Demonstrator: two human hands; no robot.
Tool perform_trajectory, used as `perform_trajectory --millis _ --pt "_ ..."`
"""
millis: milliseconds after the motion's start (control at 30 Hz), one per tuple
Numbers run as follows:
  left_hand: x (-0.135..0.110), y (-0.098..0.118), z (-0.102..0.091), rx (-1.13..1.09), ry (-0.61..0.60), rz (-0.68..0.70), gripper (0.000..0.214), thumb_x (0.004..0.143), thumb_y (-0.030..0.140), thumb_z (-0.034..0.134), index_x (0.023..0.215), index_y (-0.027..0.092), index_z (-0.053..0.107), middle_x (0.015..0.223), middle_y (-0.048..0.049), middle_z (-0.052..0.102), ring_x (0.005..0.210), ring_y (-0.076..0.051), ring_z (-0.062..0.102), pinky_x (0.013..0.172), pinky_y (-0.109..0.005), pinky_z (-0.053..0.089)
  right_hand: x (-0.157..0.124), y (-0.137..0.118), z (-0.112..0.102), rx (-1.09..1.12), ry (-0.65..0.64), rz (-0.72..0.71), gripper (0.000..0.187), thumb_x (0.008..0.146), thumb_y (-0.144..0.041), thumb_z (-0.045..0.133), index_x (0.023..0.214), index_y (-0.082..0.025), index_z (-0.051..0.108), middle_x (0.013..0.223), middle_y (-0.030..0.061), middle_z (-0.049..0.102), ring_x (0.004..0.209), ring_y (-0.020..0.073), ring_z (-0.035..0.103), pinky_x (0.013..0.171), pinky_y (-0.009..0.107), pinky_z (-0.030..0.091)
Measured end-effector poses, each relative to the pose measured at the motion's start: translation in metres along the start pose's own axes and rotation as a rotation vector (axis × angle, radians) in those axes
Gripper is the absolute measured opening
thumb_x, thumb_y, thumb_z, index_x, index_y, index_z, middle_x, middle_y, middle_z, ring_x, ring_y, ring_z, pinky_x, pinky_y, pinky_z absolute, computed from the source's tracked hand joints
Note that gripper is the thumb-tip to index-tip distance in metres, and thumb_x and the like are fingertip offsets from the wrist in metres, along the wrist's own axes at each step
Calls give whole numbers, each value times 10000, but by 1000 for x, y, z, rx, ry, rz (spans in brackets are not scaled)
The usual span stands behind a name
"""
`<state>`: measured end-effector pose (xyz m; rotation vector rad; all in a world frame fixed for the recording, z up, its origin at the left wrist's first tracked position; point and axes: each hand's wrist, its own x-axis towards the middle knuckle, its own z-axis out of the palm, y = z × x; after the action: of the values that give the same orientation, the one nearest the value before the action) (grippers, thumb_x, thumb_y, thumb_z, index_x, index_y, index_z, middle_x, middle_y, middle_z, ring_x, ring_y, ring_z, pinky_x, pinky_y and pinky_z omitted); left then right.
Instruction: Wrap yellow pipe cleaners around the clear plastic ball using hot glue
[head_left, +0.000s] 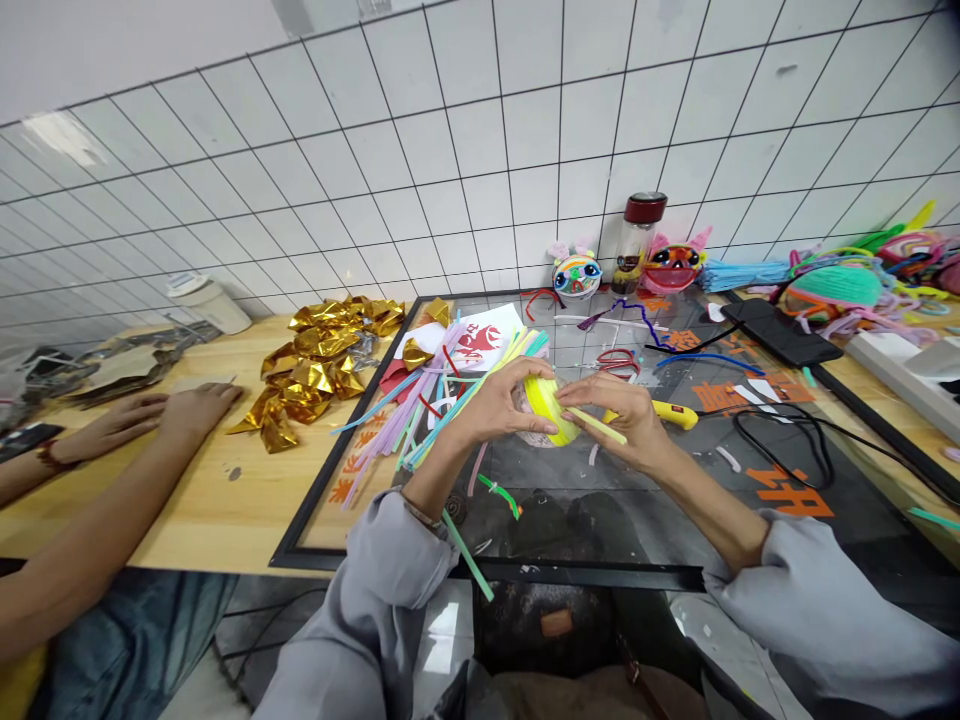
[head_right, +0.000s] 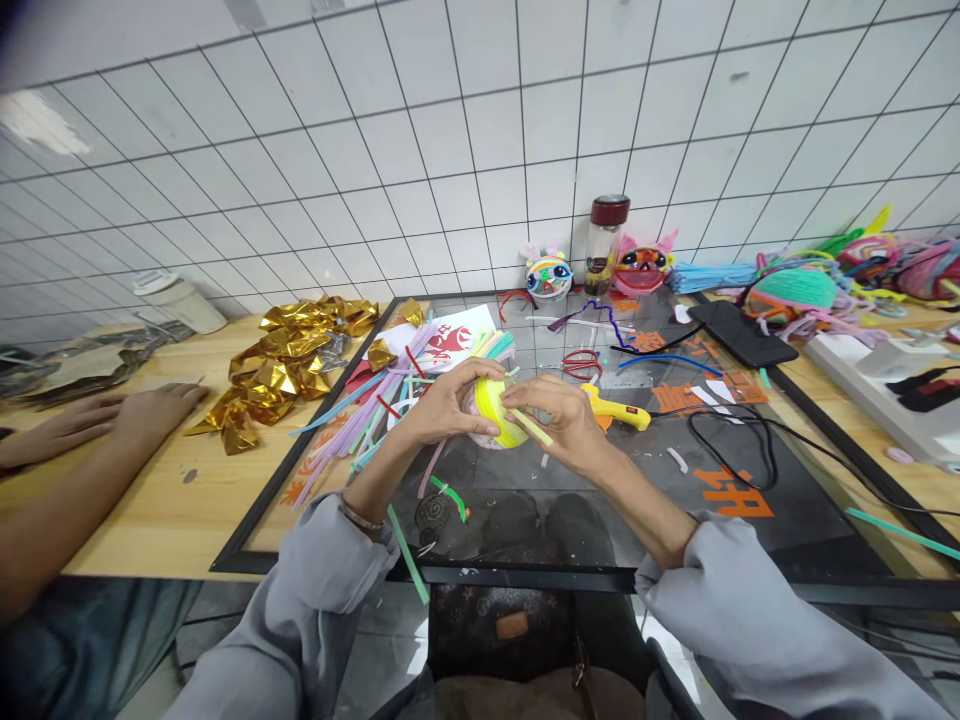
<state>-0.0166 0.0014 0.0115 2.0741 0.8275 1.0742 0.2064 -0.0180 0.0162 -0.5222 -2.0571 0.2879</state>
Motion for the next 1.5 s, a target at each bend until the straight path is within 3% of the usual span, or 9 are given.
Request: perform_trajectory --millis 100,267,467,733,1500 --pt "0 1 1 68 1 27 702 550 527 926 1099 201 637 1185 -118 662 1188 -307 609 1077 -468 443 0 -1 0 -4 0 6 94 926 -254 654 946 -211 736 944 77 801 889 203 752 787 346 590" --pt "-1 4 7 133 34 76 670 593 550 894 1079 192 603 1153 -119 643 1145 -298 612 1035 -453 466 -1 -2 0 20 13 0 102 910 -223 646 968 -214 729 943 69 797 885 203 746 782 344 586" --pt "-1 5 12 182 67 87 518 661 384 858 1059 198 584 1147 -102 634 1111 -273 615 1015 -443 474 -1 -5 0 50 11 44 123 921 -219 606 971 -225 718 939 66 789 869 195 735 793 351 580" --pt "-2 4 11 136 73 81 471 695 370 826 1055 194 579 1123 -98 633 1127 -271 611 1028 -444 468 -2 -1 2 82 29 3 78 922 -210 645 922 -213 722 968 84 779 894 194 730 785 347 572" --pt "-1 2 6 76 -12 51 491 713 397 820 1077 194 562 1213 -133 609 1223 -300 576 1095 -478 421 -1 1 -2 156 -23 43 176 967 -288 603 914 -203 748 930 87 752 850 181 713 754 323 571"
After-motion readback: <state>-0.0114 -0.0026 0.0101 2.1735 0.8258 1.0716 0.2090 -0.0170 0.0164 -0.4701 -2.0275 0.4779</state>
